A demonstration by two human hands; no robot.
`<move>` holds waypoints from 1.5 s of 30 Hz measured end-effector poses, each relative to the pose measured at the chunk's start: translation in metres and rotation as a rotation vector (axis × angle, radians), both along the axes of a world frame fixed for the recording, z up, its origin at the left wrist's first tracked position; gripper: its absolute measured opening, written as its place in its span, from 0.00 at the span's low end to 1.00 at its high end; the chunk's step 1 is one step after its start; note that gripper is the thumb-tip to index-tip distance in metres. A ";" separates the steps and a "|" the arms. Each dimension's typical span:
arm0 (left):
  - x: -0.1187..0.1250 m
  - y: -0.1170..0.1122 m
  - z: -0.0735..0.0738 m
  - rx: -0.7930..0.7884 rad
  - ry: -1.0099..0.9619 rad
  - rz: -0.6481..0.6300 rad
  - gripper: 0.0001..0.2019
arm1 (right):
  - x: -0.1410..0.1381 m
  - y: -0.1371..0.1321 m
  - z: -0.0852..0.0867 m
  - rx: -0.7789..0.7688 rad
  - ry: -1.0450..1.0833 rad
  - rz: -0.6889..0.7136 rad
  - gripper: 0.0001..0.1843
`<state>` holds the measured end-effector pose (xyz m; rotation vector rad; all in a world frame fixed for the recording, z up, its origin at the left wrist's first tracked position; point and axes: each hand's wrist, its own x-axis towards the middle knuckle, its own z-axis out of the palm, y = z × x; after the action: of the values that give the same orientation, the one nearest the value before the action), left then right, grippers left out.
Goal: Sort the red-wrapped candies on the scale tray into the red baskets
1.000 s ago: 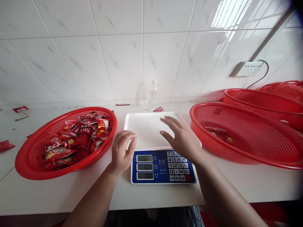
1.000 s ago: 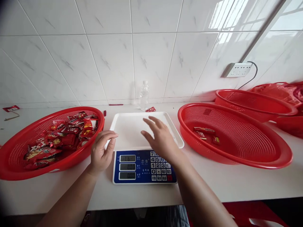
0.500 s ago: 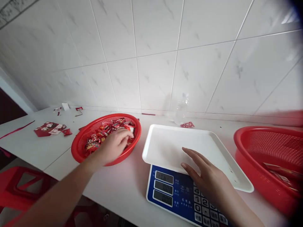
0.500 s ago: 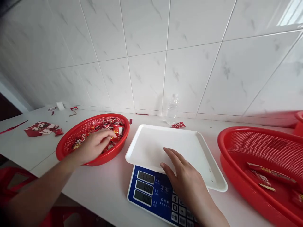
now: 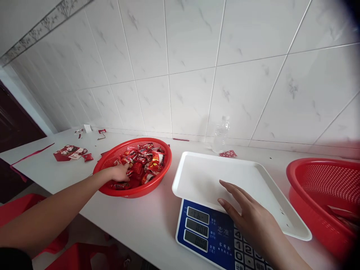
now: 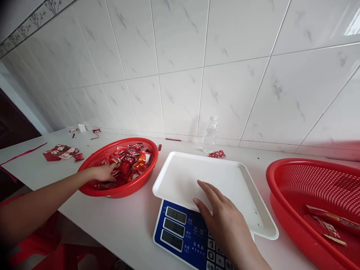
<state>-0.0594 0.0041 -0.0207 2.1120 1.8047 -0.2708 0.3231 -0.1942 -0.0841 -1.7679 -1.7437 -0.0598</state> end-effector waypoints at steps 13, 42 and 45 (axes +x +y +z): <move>0.006 -0.004 0.020 -0.181 -0.037 -0.021 0.38 | 0.005 0.000 -0.003 -0.039 0.085 -0.014 0.26; 0.010 -0.016 0.003 -0.369 -0.091 -0.020 0.22 | 0.016 0.002 -0.006 -0.099 0.053 0.032 0.25; 0.013 -0.016 0.001 -0.383 -0.107 -0.005 0.21 | 0.013 0.001 -0.005 -0.094 0.043 0.021 0.26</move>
<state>-0.0462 -0.0123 -0.0200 1.8267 1.5435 -0.4563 0.3357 -0.1928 -0.0895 -1.8045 -1.7592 0.0698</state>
